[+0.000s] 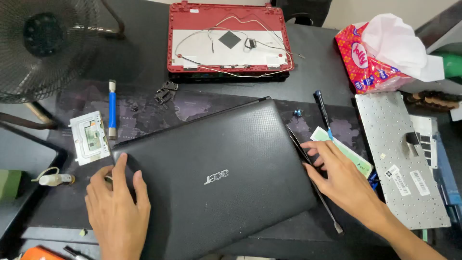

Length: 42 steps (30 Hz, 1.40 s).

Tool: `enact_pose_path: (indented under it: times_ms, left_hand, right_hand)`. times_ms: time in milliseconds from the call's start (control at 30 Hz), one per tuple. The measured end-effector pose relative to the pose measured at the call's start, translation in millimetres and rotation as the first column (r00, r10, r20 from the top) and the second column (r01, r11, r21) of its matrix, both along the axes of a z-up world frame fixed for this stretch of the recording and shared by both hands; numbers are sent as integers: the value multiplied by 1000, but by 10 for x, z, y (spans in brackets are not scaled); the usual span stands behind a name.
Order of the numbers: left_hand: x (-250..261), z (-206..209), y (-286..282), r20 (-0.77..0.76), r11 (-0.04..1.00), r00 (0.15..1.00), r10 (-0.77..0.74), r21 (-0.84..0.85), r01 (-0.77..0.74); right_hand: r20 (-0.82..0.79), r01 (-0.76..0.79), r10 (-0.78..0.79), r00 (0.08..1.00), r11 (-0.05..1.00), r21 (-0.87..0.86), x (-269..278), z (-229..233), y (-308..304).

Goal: The person opens the back panel of a laptop, revealing the internal components. They use a screwdriver to remove screws and a plastic pry tool to disconnect cables and remove parts. The person then reassembles the laptop, securing the back panel with screws.

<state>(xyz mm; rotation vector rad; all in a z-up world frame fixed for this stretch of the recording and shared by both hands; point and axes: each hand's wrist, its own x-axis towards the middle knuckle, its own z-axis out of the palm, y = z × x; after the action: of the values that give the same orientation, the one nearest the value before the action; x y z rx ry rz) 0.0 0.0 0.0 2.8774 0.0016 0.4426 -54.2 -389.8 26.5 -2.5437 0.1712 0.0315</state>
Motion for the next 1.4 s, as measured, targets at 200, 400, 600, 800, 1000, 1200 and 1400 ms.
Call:
enact_pose_path:
  times_ms: [200,400,600,800,1000,1200,1400]
  left_hand:
    - [-57,-55,-28,99,988,995,-14,153,-2]
    - [-63,-93,-30,99,987,995,-16,158,0]
    - [-77,42,-70,112,990,993,-26,138,10]
    - [-141,187,-88,-41,999,999,9,-52,-11]
    - [-231,391,-46,-271,963,962,45,-244,-114]
    - [-266,164,186,-138,962,990,22,-267,-58]
    - [-277,24,463,-37,996,998,48,-71,-51]
  right_hand:
    - [-142,41,-44,989,999,-27,-76,272,137]
    - [-130,130,-139,982,988,-79,-160,75,0]
    - [18,111,-110,994,982,-151,-131,-80,-170]
    - [82,106,-88,993,963,-247,-44,54,-64]
    - [8,17,-18,1000,995,98,153,147,137]
    - [49,-64,62,997,997,34,284,70,263]
    - [-82,28,-29,996,1000,-11,324,-21,236]
